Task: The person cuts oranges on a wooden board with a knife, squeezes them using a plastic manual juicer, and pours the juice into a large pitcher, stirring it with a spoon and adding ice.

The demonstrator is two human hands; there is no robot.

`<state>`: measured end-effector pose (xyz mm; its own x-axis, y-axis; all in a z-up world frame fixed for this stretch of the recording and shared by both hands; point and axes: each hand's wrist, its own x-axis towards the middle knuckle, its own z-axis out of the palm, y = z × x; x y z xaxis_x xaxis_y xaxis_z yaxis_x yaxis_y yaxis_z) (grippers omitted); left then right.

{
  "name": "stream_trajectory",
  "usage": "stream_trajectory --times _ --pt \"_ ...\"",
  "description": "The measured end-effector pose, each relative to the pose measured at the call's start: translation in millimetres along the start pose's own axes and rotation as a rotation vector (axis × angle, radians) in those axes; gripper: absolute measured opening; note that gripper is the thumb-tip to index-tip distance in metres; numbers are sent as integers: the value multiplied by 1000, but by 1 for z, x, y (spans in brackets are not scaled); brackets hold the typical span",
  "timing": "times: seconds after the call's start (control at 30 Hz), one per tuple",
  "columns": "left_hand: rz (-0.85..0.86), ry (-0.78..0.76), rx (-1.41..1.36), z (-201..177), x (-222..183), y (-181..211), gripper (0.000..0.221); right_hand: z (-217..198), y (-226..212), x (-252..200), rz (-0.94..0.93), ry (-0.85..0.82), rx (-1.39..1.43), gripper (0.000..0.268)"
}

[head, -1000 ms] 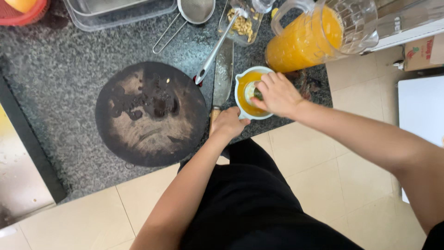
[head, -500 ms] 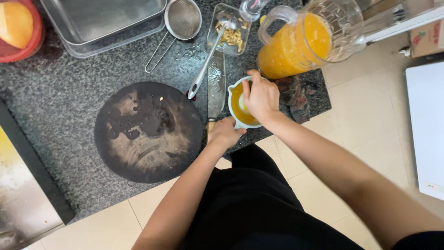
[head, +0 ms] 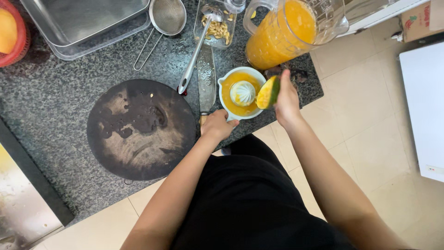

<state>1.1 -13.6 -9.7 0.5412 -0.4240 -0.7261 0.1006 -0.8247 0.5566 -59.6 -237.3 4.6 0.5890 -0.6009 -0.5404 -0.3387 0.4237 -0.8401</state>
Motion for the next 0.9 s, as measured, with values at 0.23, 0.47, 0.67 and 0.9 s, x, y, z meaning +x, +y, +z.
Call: stream_trajectory --times 0.23,0.47,0.67,0.9 --pt "20 -4 -1 6 7 -8 52 -17 -6 -29 471 -523 728 80" --pt "-34 -24 -13 3 4 -3 53 5 -27 -46 201 -339 261 49" --pt "-43 -12 4 -2 -3 3 54 12 -22 -39 134 -190 133 43" --pt "23 109 2 4 -21 7 51 -12 -19 -61 265 -85 223 34"
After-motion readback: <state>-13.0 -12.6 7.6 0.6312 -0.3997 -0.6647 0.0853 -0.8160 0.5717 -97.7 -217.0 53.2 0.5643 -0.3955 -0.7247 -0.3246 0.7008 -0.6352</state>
